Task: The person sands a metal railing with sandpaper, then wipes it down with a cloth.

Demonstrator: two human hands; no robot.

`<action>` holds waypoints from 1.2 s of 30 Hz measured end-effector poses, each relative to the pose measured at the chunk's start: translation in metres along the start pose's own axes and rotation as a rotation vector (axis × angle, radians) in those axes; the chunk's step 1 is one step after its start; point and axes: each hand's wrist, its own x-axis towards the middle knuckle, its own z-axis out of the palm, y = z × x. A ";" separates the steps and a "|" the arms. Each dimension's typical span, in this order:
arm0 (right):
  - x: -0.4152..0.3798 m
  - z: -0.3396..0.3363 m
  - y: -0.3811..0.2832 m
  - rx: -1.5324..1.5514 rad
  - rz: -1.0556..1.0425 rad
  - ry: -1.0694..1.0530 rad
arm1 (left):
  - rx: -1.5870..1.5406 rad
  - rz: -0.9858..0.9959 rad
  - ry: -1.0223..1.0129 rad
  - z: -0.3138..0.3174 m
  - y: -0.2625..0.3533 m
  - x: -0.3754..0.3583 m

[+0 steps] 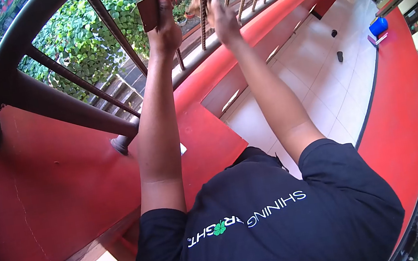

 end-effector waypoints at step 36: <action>-0.142 -0.030 0.022 0.803 0.519 -0.222 | 0.253 -0.404 0.005 0.023 0.009 -0.167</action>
